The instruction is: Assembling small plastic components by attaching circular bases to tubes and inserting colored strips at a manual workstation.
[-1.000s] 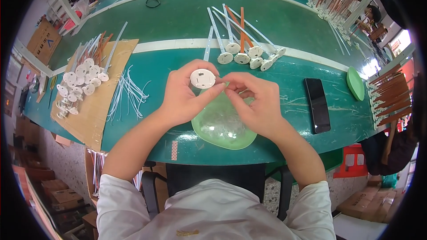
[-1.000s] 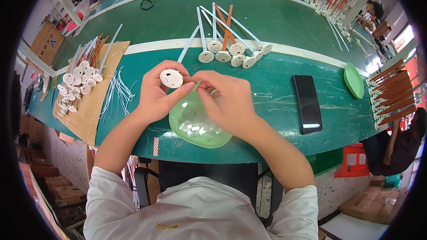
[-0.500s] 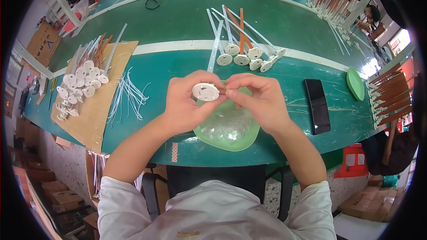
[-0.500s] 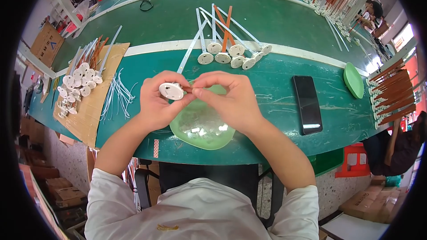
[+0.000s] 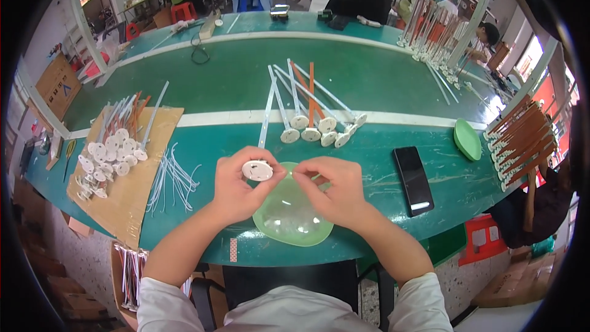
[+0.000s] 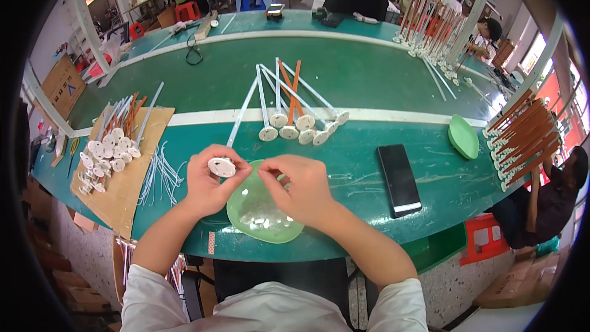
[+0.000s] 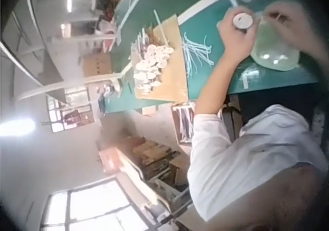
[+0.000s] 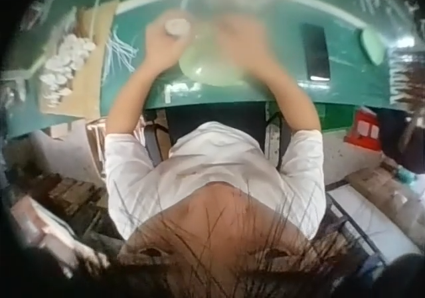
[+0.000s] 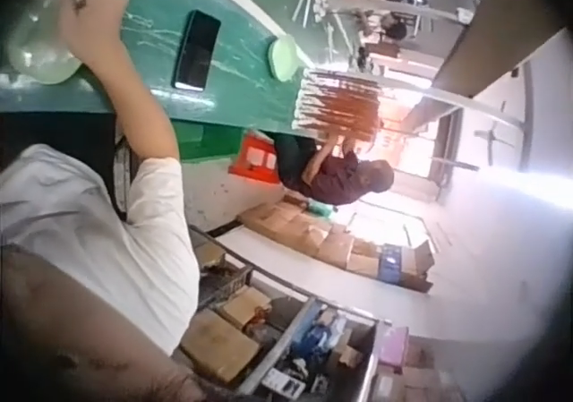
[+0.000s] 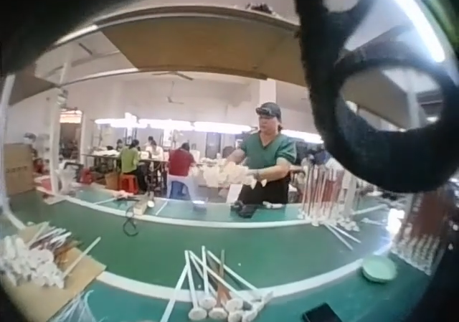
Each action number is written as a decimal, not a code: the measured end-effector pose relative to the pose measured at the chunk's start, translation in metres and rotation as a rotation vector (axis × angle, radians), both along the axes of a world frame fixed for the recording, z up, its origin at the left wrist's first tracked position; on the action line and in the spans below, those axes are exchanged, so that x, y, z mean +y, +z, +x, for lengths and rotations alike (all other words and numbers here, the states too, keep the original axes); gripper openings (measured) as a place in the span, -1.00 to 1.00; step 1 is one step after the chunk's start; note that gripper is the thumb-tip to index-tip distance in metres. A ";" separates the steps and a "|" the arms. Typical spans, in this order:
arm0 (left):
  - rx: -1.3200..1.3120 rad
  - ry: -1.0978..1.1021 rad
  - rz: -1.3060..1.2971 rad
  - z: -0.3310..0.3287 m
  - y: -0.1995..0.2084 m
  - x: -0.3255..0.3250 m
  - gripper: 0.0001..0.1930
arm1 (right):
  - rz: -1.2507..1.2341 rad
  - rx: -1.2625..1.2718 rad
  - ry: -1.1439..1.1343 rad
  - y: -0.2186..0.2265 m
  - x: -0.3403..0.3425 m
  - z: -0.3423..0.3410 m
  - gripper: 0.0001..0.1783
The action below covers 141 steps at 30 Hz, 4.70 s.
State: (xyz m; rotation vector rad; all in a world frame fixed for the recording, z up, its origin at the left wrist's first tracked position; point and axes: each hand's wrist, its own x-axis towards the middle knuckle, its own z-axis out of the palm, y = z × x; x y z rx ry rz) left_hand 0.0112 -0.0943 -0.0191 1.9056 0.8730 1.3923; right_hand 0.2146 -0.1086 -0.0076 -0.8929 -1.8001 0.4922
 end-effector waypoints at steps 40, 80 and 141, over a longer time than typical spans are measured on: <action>-0.271 -0.370 -0.294 0.003 -0.007 0.001 -0.52 | 0.386 -0.045 -0.062 -0.001 -0.001 0.001 -0.88; 1.138 0.705 -0.427 -0.362 0.126 0.064 -0.71 | 0.331 -0.253 -0.036 -0.020 0.012 0.003 -0.81; 0.336 0.041 0.414 0.008 0.006 0.013 -0.84 | -0.029 0.016 0.055 -0.014 0.016 0.009 -0.83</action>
